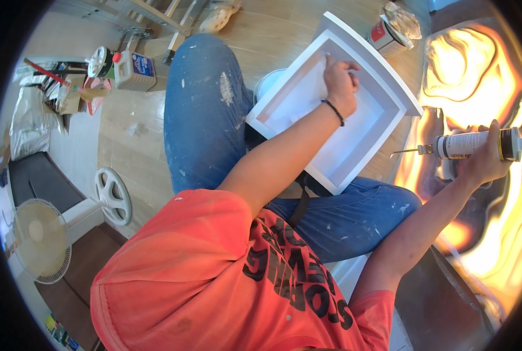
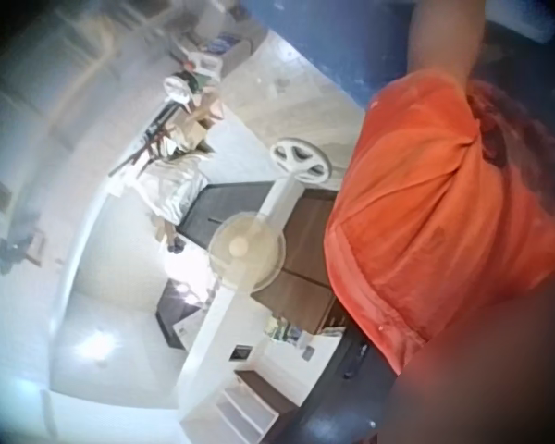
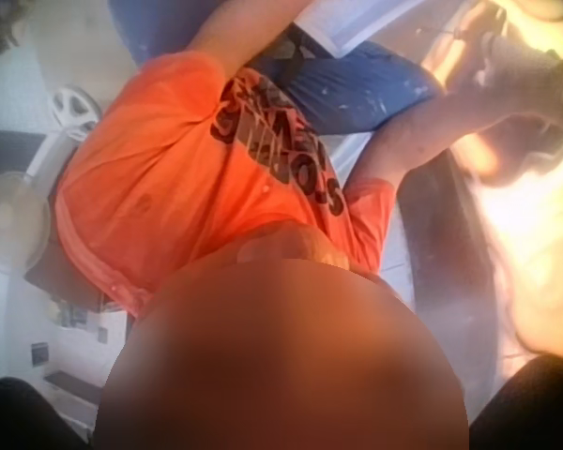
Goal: The person sits on the floor and applies a bead of sealant to the inner edges of a white drawer using a caulking gun. They then smooth the bead with their finger and wipe away excess material with a white cloth.
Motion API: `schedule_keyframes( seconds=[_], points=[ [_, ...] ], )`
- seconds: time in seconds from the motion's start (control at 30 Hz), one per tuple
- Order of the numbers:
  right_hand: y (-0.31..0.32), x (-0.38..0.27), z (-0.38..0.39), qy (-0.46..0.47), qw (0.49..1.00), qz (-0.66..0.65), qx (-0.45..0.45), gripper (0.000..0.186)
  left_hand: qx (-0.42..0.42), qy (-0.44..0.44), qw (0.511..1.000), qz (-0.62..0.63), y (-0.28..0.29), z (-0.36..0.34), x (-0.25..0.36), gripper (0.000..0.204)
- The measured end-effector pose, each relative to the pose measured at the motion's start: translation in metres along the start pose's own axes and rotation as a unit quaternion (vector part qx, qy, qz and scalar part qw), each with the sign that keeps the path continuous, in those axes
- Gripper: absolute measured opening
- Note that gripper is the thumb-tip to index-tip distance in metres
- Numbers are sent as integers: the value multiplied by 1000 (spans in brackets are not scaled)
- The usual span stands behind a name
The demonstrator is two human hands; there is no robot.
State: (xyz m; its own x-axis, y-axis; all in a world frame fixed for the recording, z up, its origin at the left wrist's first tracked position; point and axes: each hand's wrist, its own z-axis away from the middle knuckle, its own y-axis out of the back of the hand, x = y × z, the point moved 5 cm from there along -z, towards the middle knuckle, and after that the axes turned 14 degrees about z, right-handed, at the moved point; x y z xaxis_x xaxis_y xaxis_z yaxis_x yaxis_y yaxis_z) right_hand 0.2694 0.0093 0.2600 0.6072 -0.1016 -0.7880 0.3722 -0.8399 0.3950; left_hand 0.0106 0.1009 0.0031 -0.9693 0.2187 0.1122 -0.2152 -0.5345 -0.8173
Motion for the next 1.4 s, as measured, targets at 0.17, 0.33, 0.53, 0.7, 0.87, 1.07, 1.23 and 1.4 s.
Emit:
schedule_keyframes(
  seconds=[0.17, 0.33, 0.53, 0.7, 0.87, 1.07, 1.23, 1.4],
  points=[
    [1, 0, 2, -11, 1000, 11, 2, 33, 67, -37, 997, -23, 25, -25, 9, 86],
    [1, -5, 1, 2, 999, 47, 9, 32, 50, -28, 998, -6, 29, -40, 6, 32],
    [0, -5, 3, -3, 999, 40, -2, 32, 65, -46, 997, -10, 18, -47, 5, 12],
    [0, -3, -1, -5, 999, 48, -3, 34, 57, -23, 998, -7, 15, -51, 9, 11],
    [1, 0, 0, -13, 999, 40, 6, 35, 28, -32, 999, 15, 1, -42, 14, 11],
    [8, 14, -6, -9, 1000, 9, 14, 36, -57, 8, 998, 17, -23, -25, 17, 15],
    [0, 5, -8, 47, 999, 25, 10, 46, -384, -19, 923, -29, -78, 47, 57, 52],
    [-5, -5, 2, 53, 998, 13, 24, 36, -319, -86, 880, -342, -132, 131, 108, 60]
  ],
)
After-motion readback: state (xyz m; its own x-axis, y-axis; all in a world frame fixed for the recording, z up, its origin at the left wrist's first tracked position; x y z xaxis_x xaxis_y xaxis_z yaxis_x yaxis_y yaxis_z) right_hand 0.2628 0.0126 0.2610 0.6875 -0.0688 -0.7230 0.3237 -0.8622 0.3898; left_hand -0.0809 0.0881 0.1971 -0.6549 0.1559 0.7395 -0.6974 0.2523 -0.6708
